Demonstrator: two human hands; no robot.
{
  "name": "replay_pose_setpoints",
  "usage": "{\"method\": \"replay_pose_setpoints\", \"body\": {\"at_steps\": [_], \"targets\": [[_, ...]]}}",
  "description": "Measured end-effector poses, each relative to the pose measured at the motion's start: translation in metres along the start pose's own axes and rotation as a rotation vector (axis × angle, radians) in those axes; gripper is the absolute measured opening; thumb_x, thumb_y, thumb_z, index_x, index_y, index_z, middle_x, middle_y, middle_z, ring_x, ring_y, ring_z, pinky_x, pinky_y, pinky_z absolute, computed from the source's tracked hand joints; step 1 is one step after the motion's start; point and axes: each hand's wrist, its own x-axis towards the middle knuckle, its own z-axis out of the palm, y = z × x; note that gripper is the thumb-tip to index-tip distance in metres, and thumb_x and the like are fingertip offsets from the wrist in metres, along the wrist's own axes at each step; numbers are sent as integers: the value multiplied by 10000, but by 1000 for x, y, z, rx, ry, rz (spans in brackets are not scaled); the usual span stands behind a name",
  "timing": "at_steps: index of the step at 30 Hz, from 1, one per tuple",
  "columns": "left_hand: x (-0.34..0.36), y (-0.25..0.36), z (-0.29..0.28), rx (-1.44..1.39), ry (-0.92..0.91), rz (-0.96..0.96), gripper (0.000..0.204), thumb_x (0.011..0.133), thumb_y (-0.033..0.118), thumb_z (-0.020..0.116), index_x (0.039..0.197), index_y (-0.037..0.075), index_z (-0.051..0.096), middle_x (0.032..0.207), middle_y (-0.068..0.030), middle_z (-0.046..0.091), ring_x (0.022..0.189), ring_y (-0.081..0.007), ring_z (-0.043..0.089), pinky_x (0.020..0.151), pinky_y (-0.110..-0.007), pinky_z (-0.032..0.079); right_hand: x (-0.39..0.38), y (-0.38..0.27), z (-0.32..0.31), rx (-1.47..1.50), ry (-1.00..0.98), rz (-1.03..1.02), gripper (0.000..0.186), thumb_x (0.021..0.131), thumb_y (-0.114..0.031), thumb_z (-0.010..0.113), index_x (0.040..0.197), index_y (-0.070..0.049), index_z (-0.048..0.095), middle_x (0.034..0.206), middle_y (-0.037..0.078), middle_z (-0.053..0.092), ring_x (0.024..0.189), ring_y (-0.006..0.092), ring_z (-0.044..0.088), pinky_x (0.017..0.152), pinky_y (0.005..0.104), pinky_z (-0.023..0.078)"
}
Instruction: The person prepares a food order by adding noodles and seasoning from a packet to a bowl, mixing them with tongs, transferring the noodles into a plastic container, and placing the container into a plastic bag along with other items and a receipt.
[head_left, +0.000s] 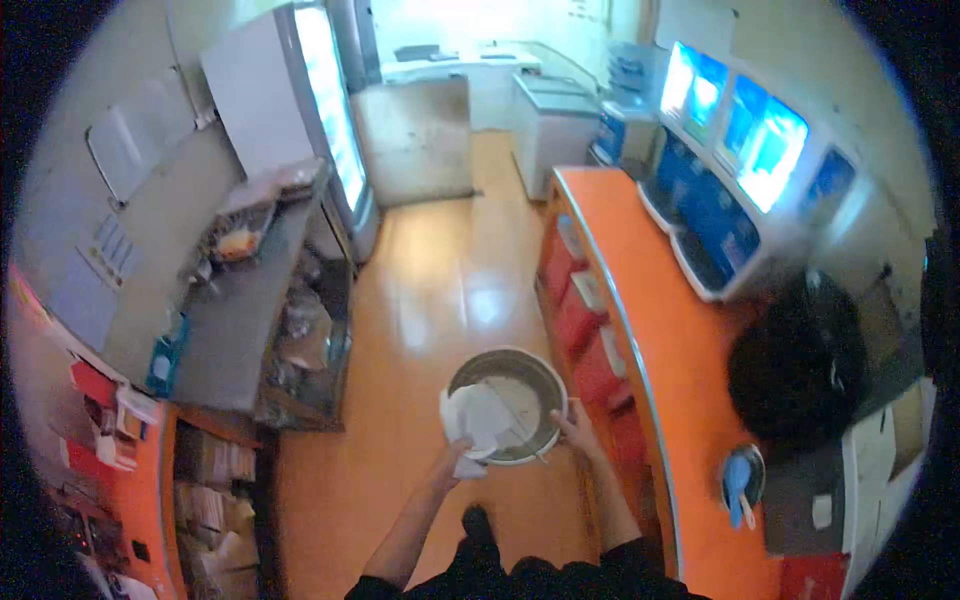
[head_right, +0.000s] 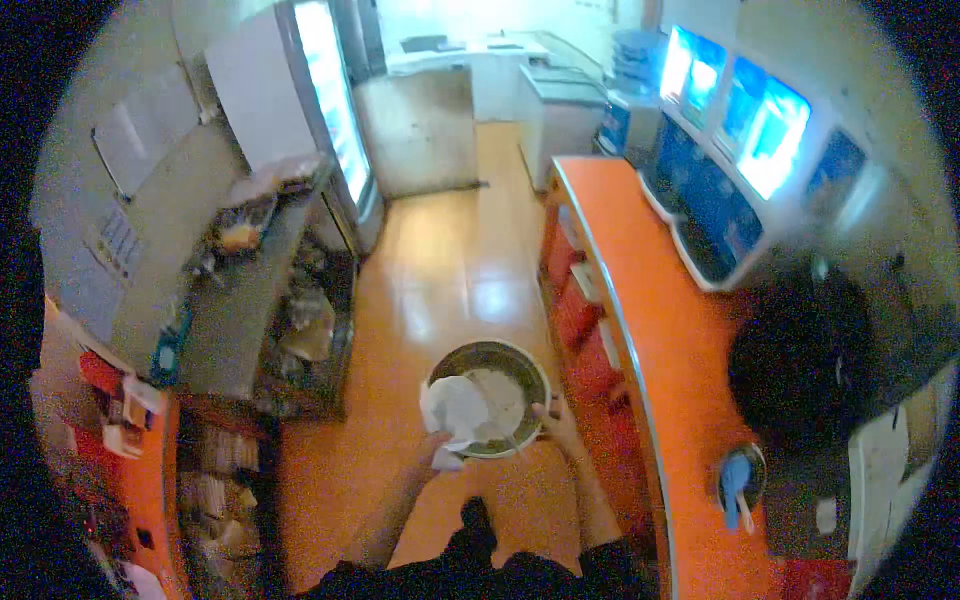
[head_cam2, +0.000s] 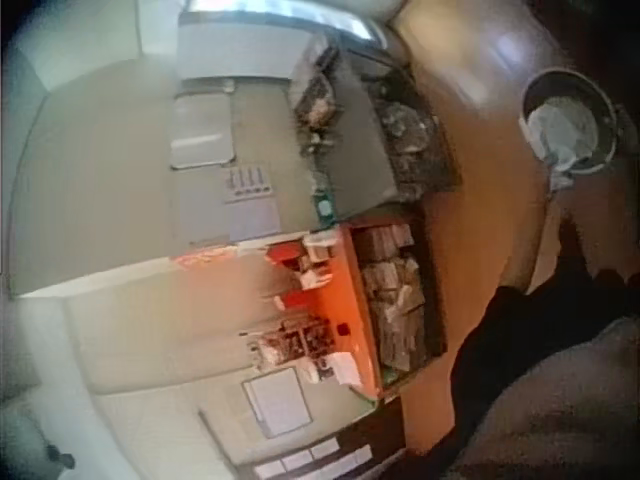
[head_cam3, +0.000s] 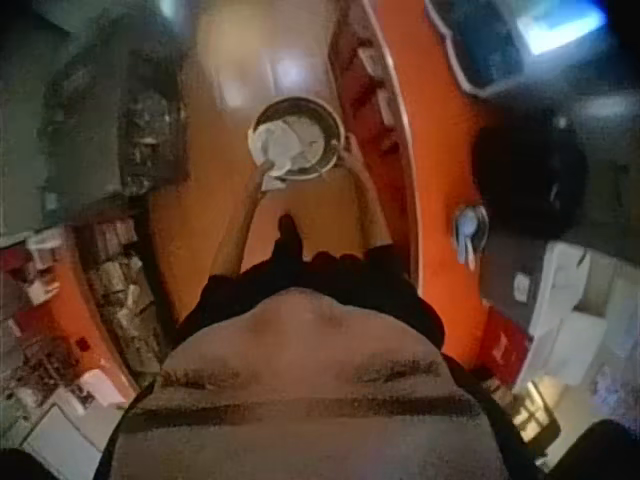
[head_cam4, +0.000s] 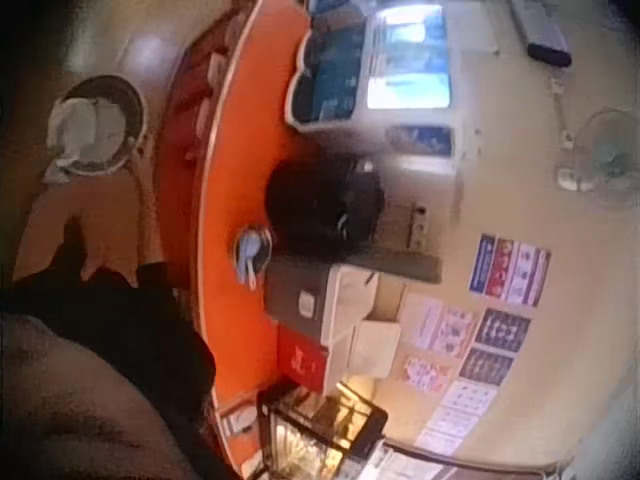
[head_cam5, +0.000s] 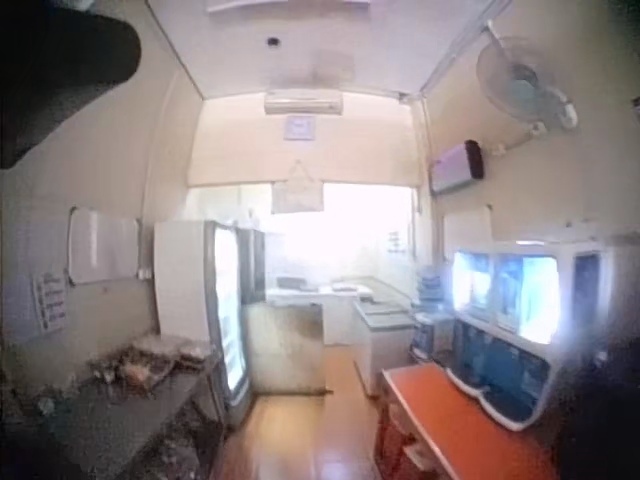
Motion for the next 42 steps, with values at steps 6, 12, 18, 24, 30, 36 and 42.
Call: {"method": "replay_pose_setpoints", "body": {"at_steps": [6,12,18,24,30,36,42], "targets": [[146,177,55,245,-113,-29,378,845,217,512,1151,-1,467,979,-133,576,820,-248,612,683,-359,536,186,-88,4,160,-212,-40,512,853,-320,537,1239,-6,418,1099,93,550,981,205,545,879,331,427],[297,336,44,218,-80,-42,493,856,191,502,1282,9,334,1045,-179,528,759,-248,604,637,-349,548,368,-167,26,302,73,69,453,881,-308,488,1196,17,462,1126,113,545,1003,206,540,862,330,426],[451,458,-61,361,382,747,412,833,176,508,1186,36,348,884,-110,542,641,-216,571,498,-336,507,611,-206,36,16,-15,92,457,884,-330,482,1167,27,477,1096,117,554,954,202,563,805,333,453],[599,627,-32,530,641,503,235,838,250,515,922,36,561,695,-53,561,548,-167,553,481,-305,479,787,-346,44,530,-29,120,390,866,-312,523,1080,14,528,1024,108,580,942,233,566,747,354,477],[896,756,53,549,567,666,298,834,347,541,881,65,622,735,-95,599,635,-210,585,572,-377,449,981,-428,-17,519,94,70,389,875,-297,501,1126,-1,477,981,101,581,887,236,581,779,373,481],[1060,918,241,365,366,559,224,811,268,570,865,54,612,770,-77,601,645,-139,574,565,-281,463,1157,-551,-76,418,191,20,431,880,-325,482,1152,8,465,1065,125,565,945,258,570,798,387,474],[1162,1022,259,618,347,1258,334,693,9,609,1003,56,497,844,-86,567,709,-184,602,560,-299,515,1408,-637,-112,435,-8,-27,430,874,-346,493,1168,-31,470,1075,90,566,952,231,563,808,376,463]]}}
